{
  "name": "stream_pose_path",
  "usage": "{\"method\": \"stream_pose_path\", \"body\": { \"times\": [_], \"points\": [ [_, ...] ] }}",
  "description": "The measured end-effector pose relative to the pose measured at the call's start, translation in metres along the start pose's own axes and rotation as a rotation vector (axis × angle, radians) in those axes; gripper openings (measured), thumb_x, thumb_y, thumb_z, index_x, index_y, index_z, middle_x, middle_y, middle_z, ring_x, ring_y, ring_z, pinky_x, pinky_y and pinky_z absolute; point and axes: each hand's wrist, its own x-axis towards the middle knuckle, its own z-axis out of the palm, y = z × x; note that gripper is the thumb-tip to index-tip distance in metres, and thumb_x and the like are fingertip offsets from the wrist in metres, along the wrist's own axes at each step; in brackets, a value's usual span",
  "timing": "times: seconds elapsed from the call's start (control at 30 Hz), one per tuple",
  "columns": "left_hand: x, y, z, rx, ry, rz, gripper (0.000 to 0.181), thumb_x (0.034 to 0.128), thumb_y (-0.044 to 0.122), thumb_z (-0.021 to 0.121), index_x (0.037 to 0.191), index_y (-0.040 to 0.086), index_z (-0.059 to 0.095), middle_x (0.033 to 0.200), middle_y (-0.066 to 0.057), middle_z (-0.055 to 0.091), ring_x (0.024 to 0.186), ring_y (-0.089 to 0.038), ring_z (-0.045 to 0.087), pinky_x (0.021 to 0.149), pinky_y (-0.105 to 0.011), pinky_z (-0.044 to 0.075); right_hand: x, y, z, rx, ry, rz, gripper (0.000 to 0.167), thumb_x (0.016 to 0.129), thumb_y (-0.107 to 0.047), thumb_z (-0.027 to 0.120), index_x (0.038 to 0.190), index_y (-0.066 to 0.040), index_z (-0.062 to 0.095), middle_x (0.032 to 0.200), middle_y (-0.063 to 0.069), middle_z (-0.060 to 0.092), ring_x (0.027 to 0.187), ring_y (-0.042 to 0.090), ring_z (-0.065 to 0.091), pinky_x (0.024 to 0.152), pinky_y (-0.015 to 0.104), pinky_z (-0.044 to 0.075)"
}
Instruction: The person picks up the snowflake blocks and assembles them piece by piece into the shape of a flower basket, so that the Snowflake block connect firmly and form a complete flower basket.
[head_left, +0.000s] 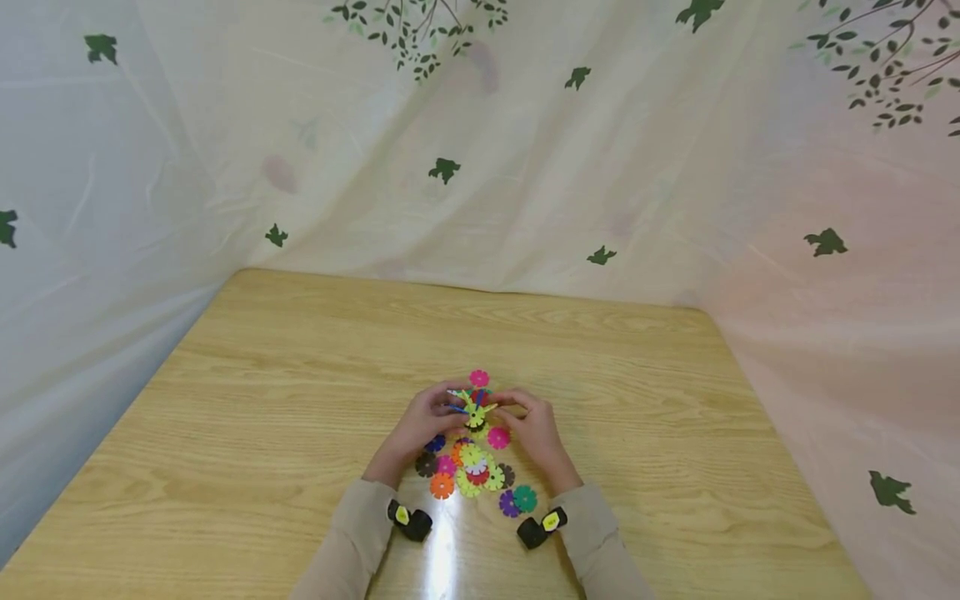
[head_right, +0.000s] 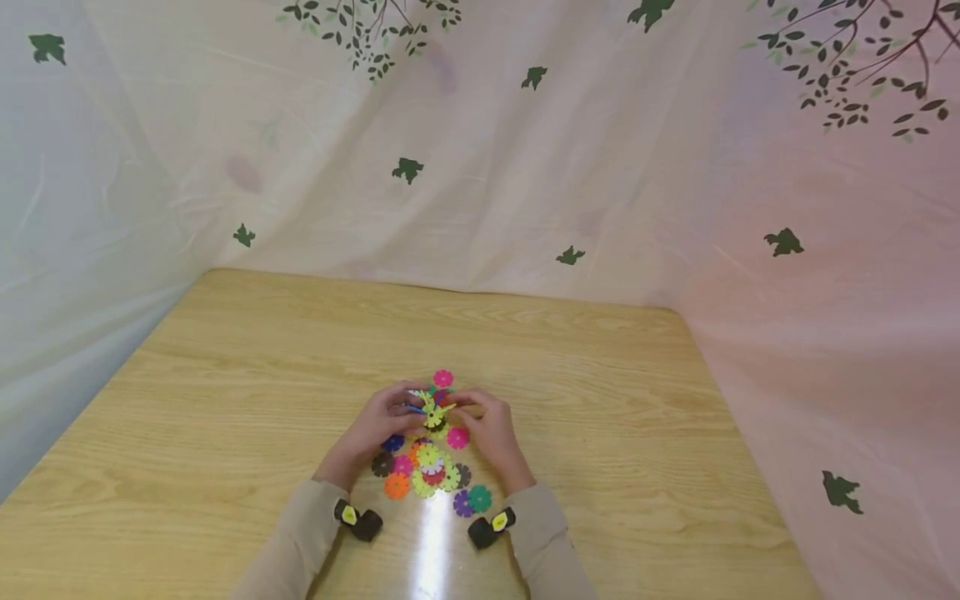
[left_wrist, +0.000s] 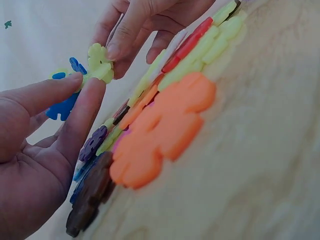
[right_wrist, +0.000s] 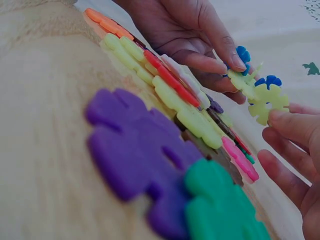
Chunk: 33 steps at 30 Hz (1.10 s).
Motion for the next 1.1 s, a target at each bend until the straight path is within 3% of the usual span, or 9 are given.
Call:
{"method": "stream_pose_path", "body": {
  "times": [0.2, 0.33, 0.47, 0.63, 0.77, 0.93, 1.1],
  "points": [
    [-0.001, 0.000, -0.004, -0.044, 0.040, 0.007, 0.052, 0.0859, -0.009, 0.062, 0.136, -0.008, 0.046, 0.101, -0.009, 0.055, 0.086, -0.012, 0.065, 0.074, -0.025, 0.061, 0.001, -0.001, 0.001, -0.005, 0.018, 0.057, 0.020, 0.085, -0.005, 0.071, 0.105, -0.007, 0.072, 0.103, 0.012, 0.073, 0.098, 0.028, 0.068, 0.076, 0.026, 0.060],
    [-0.002, 0.001, -0.009, -0.059, 0.055, 0.006, 0.052, 0.0859, -0.012, 0.059, 0.135, -0.009, 0.044, 0.101, -0.008, 0.055, 0.086, -0.011, 0.065, 0.076, -0.026, 0.061, 0.001, 0.002, -0.003, -0.027, -0.018, 0.094, 0.022, 0.086, -0.008, 0.071, 0.107, -0.008, 0.072, 0.104, 0.010, 0.073, 0.101, 0.026, 0.068, 0.084, 0.029, 0.059],
    [-0.003, 0.003, -0.013, -0.084, 0.071, -0.012, 0.051, 0.0863, -0.013, 0.057, 0.135, -0.009, 0.044, 0.101, -0.009, 0.054, 0.085, -0.010, 0.064, 0.077, -0.026, 0.060, -0.002, 0.009, -0.015, -0.072, -0.141, 0.113, 0.023, 0.085, -0.011, 0.073, 0.108, -0.012, 0.072, 0.108, 0.004, 0.072, 0.104, 0.022, 0.066, 0.092, 0.030, 0.055],
    [-0.004, 0.003, -0.015, -0.117, 0.085, -0.024, 0.050, 0.0865, -0.014, 0.056, 0.134, -0.009, 0.043, 0.099, -0.007, 0.053, 0.083, -0.010, 0.064, 0.076, -0.025, 0.060, -0.004, 0.016, -0.031, -0.092, -0.335, 0.062, 0.035, 0.082, -0.014, 0.076, 0.117, -0.011, 0.069, 0.119, 0.005, 0.066, 0.103, 0.020, 0.065, 0.088, 0.024, 0.056],
    [-0.004, 0.004, -0.015, -0.133, 0.069, -0.024, 0.048, 0.0863, -0.014, 0.056, 0.132, -0.012, 0.042, 0.098, -0.006, 0.054, 0.082, -0.009, 0.065, 0.076, -0.025, 0.061, -0.004, 0.015, -0.036, -0.125, -0.433, 0.011, 0.040, 0.081, -0.018, 0.077, 0.119, -0.008, 0.067, 0.124, 0.008, 0.060, 0.097, 0.015, 0.063, 0.081, 0.020, 0.056],
    [-0.004, 0.003, -0.016, -0.152, 0.058, -0.029, 0.047, 0.0882, -0.013, 0.054, 0.133, -0.015, 0.038, 0.099, -0.008, 0.056, 0.081, -0.010, 0.067, 0.077, -0.025, 0.060, -0.004, 0.011, -0.034, -0.178, -0.449, -0.006, 0.027, 0.081, -0.018, 0.077, 0.107, -0.010, 0.072, 0.119, 0.006, 0.059, 0.091, 0.009, 0.055, 0.075, 0.019, 0.054],
    [-0.004, 0.003, -0.016, -0.152, 0.056, -0.032, 0.043, 0.0887, -0.012, 0.055, 0.129, -0.016, 0.038, 0.097, -0.008, 0.058, 0.079, -0.011, 0.069, 0.076, -0.024, 0.060, -0.004, 0.011, -0.031, -0.141, -0.383, 0.070, 0.022, 0.083, -0.016, 0.075, 0.104, -0.013, 0.069, 0.105, 0.003, 0.066, 0.084, 0.009, 0.058, 0.073, 0.020, 0.053]
  ]
}}
